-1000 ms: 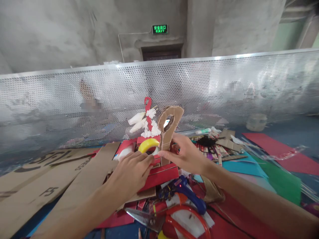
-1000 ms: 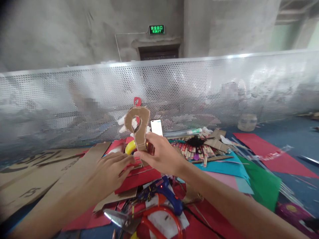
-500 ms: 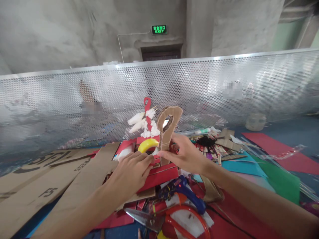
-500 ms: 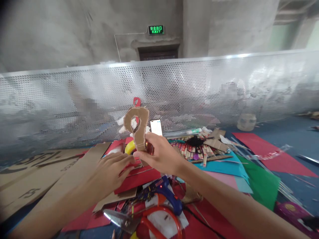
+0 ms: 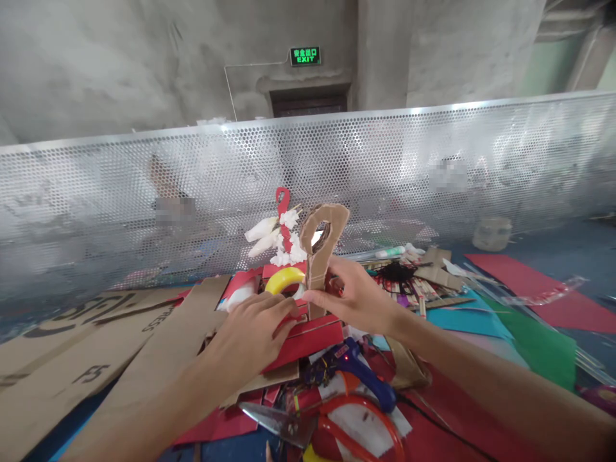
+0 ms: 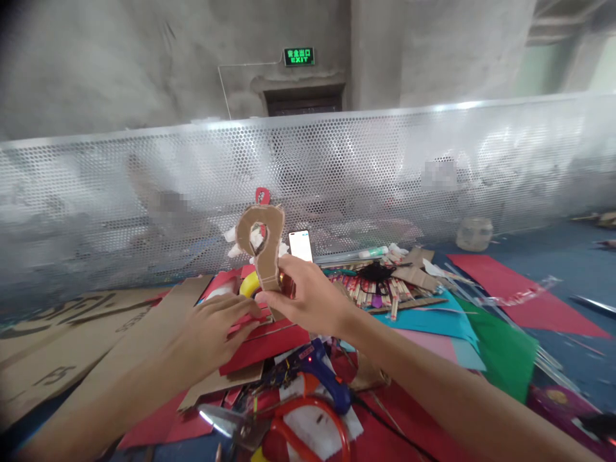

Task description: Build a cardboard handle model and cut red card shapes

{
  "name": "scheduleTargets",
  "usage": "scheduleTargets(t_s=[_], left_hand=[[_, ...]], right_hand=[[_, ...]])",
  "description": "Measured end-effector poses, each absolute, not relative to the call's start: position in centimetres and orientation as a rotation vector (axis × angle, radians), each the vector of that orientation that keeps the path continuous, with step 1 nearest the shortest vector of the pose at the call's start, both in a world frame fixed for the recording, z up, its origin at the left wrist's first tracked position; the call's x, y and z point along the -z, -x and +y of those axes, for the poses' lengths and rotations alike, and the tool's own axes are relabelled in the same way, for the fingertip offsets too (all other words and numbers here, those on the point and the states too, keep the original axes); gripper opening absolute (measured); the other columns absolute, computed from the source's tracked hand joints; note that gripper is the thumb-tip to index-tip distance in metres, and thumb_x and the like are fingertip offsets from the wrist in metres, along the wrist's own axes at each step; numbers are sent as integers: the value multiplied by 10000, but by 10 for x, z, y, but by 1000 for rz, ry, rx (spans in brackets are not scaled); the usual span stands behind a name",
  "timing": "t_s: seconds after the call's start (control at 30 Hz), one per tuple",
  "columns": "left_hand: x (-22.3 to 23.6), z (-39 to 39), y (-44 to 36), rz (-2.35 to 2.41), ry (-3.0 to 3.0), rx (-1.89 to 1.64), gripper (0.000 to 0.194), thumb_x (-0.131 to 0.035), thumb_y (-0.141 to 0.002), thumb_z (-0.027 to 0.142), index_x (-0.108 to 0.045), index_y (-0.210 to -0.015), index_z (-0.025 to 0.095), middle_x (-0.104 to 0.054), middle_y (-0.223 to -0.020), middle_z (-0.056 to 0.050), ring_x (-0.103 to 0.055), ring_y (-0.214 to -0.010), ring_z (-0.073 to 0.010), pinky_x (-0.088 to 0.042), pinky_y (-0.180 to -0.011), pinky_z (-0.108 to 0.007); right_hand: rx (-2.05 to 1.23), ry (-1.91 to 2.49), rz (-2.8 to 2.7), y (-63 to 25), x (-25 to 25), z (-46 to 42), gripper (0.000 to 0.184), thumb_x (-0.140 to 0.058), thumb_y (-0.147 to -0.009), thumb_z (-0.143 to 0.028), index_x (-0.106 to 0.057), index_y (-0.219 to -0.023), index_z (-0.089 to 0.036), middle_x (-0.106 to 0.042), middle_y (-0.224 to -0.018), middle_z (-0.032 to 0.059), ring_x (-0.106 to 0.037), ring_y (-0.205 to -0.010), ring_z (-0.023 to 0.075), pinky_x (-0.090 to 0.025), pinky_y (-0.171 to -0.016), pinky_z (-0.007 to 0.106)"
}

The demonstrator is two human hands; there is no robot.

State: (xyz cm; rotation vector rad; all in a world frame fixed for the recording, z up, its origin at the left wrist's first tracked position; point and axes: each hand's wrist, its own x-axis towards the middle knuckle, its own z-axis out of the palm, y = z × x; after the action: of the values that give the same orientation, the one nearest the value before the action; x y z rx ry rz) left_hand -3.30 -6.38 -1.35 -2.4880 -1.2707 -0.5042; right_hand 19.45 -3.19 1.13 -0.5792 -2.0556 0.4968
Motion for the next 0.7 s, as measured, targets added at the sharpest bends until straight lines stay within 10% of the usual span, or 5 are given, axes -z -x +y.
scheduleTargets(t_s=[0.7], left_hand=[[18, -62, 34, -1192, 2526, 496, 191, -502, -1002, 233, -658, -1106, 268, -705, -1132, -32, -651, -1019, -229, -506, -867, -417]], right_hand=[[-523, 594, -2057, -194, -13, -33, 162, -678, -879, -323, -587, -816, -204, -589, -809, -3, -529, -723, 142, -416, -642, 277]])
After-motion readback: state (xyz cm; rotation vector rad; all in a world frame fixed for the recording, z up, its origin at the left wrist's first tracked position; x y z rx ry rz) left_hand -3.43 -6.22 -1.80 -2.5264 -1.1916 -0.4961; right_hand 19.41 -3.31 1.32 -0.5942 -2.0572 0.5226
